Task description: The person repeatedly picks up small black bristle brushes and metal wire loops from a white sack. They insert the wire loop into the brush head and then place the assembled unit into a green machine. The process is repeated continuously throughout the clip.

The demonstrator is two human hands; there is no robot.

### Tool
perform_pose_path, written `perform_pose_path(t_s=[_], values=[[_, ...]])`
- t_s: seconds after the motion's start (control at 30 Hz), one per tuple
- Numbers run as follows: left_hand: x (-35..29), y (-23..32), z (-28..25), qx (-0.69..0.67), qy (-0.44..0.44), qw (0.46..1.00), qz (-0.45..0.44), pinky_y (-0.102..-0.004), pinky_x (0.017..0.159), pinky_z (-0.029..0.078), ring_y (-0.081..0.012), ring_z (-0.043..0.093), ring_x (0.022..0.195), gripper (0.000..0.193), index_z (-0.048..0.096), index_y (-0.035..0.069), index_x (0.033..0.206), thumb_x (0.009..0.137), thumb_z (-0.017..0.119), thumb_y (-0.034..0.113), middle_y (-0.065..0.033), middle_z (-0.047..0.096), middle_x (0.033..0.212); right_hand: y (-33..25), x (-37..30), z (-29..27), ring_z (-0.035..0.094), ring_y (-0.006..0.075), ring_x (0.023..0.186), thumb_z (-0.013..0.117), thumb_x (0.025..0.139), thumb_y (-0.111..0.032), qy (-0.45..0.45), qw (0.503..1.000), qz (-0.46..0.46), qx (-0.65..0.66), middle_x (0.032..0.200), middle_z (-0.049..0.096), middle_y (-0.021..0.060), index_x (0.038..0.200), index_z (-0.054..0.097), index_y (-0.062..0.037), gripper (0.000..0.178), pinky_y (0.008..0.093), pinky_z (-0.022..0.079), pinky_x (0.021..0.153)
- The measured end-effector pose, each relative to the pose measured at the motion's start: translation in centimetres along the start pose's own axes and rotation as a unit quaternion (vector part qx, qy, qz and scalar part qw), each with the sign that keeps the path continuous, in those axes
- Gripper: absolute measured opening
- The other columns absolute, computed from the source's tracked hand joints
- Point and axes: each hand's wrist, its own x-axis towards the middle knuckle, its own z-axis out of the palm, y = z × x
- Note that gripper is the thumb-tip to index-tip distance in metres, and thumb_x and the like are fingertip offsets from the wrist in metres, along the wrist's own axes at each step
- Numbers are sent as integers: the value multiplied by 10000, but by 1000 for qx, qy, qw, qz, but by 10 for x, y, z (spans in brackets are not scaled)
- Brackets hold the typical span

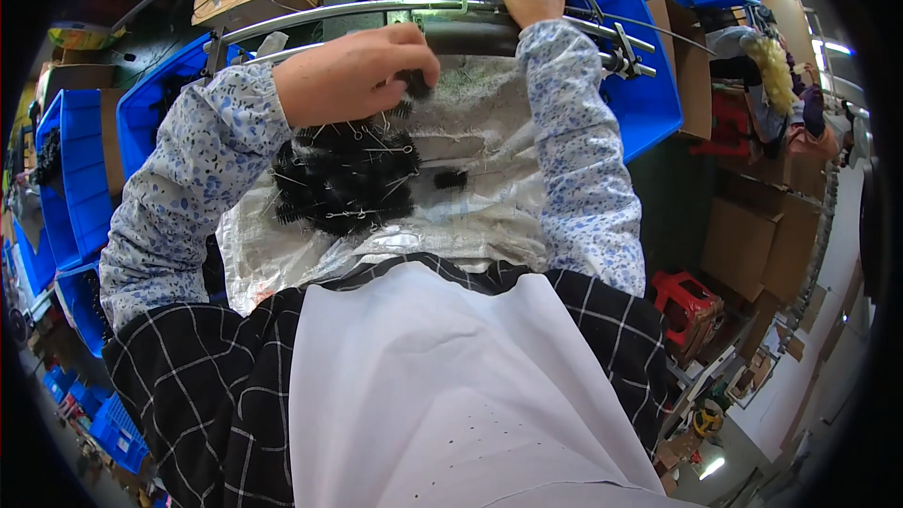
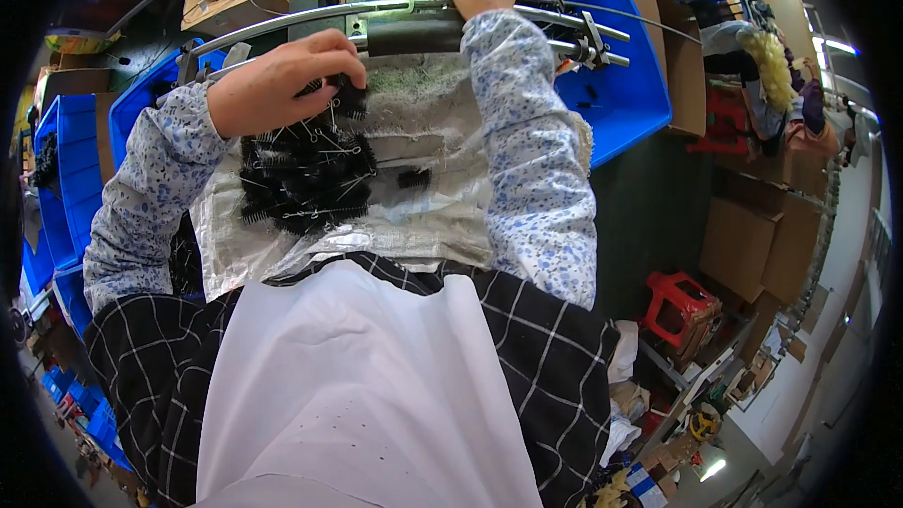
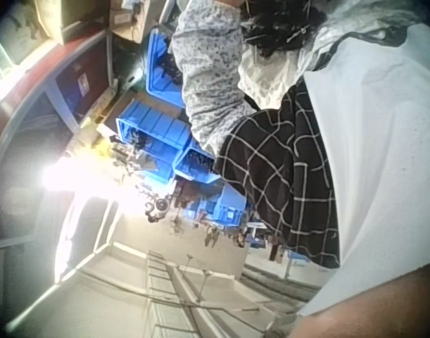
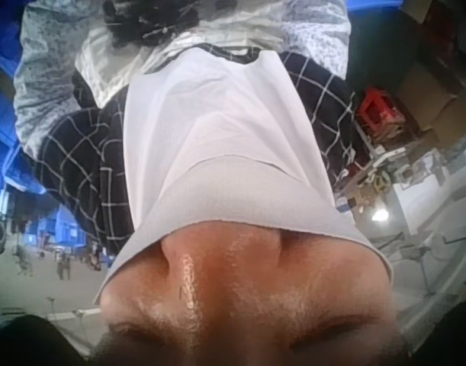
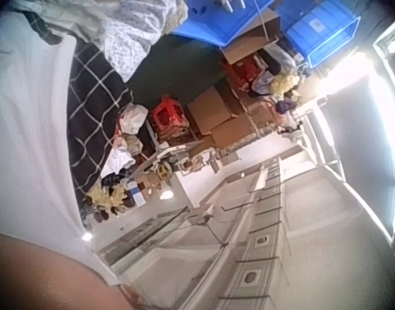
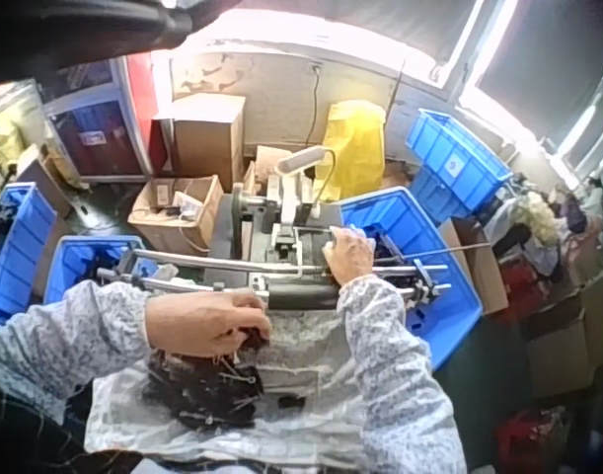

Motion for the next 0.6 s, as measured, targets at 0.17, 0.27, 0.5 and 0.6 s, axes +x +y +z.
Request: perform_pose_path(t_s=[0.17, 0.27, 0.5, 0.6], values=[[12, 9, 6, 9, -22, 999, -34, -331, 740, 447, -259, 534, 833, 226, 497, 44, 968, 757, 497, -35, -92, 499, 947, 4, 19, -4, 539, 265, 943, 482, 837, -305, -31, 996, 14, -82, 972, 615, 58, 958, 650, -213, 227, 412, 429, 778], [17, 11, 8, 1, -30, 999, -33, -322, 703, 464, -242, 543, 834, 226, 501, 48, 968, 756, 502, -30, -85, 510, 949, 19, 27, -2, 538, 251, 949, 483, 835, -298, -50, 998, -30, -34, 931, 627, 30, 913, 662, -226, 208, 427, 421, 785], [25, 1, 20, -23, 37, 999, -16, -314, 710, 470, -227, 555, 827, 213, 510, 42, 959, 753, 544, -1, -90, 518, 944, 87, 13, -68, 561, 300, 874, 622, 760, -223, 239, 967, 76, -46, 836, 609, 75, 979, 649, -140, 236, 390, 456, 748], [39, 0, 24, -29, 138, 990, -3, -299, 699, 462, -204, 559, 790, 203, 512, 27, 951, 753, 553, 8, -85, 520, 915, 50, -24, -96, 588, 208, 871, 529, 858, -236, 33, 987, -109, 117, 954, 614, 107, 1126, 578, -88, 310, 339, 461, 758]])
